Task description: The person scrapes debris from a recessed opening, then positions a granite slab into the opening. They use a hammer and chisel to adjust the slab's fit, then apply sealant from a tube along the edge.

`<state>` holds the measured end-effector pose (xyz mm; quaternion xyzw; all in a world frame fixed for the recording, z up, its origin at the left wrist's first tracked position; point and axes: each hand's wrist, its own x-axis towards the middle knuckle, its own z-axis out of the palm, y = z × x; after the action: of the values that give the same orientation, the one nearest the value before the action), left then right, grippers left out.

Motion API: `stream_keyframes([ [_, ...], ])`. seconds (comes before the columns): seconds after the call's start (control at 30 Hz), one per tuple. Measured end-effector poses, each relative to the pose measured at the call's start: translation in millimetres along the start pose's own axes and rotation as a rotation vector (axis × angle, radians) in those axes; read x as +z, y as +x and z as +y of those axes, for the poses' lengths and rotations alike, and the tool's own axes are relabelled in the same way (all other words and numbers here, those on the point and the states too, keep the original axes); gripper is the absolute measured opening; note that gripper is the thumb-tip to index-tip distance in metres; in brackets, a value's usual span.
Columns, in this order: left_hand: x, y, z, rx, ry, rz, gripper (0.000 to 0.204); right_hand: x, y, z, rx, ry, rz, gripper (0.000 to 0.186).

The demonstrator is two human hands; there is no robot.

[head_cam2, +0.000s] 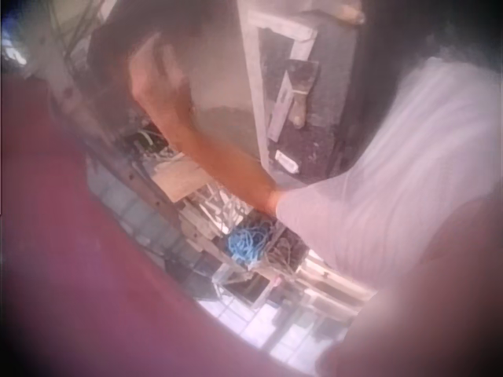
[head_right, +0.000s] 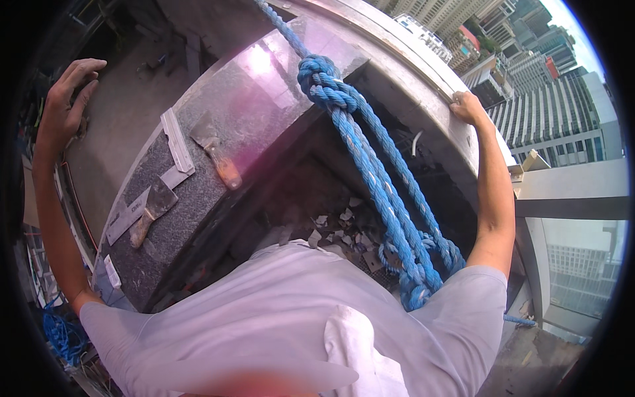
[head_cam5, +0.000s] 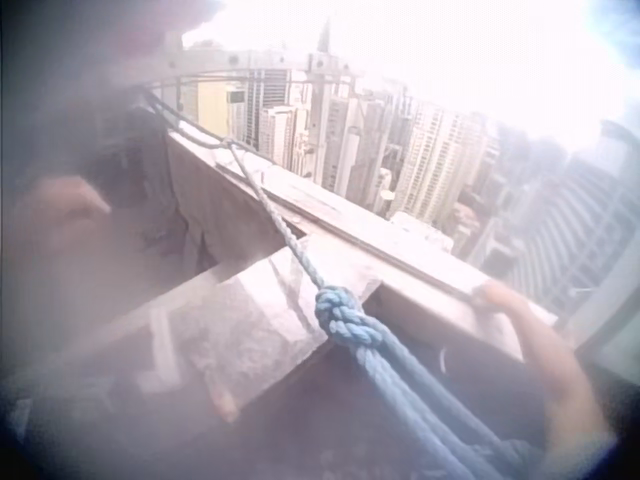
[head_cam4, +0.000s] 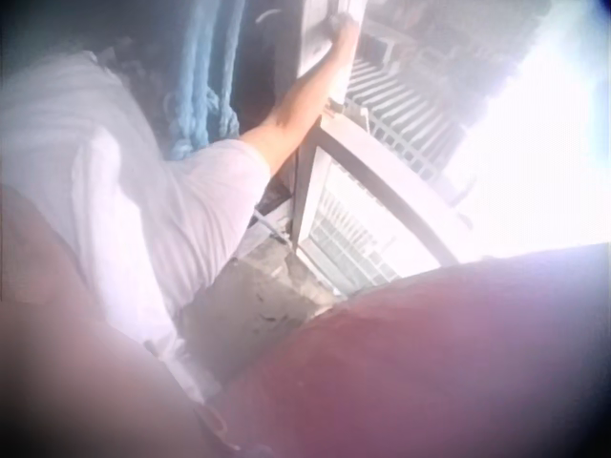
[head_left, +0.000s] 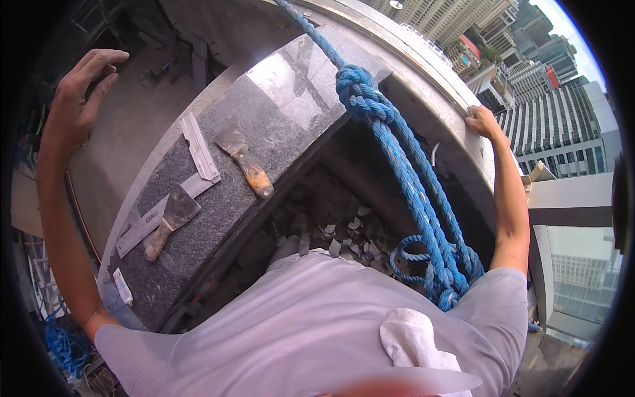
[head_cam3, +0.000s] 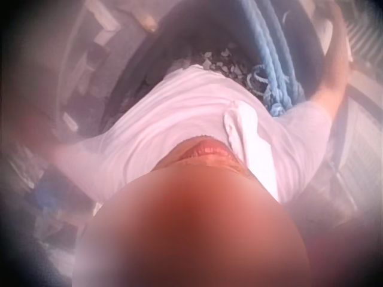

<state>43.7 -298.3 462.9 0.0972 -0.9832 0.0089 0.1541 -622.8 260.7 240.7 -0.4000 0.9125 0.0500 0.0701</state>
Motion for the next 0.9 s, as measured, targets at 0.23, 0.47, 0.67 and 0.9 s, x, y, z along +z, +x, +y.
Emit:
stream_keyframes([
  [0.23,-21,-82,8,-0.224,0.054,0.057,0.033,-26,3,-38,0.032,0.051,0.178,0.052],
  [0.47,-6,-94,32,-0.220,-0.053,0.049,0.033,-53,11,-193,-0.465,-0.153,0.473,0.079],
  [0.67,6,-86,53,-0.175,-0.093,-0.008,0.034,-32,21,-234,-0.611,-0.163,0.369,0.096],
  [0.9,13,-83,56,-0.217,-0.096,-0.038,0.034,-41,35,-226,-0.297,-0.321,0.323,0.090],
])
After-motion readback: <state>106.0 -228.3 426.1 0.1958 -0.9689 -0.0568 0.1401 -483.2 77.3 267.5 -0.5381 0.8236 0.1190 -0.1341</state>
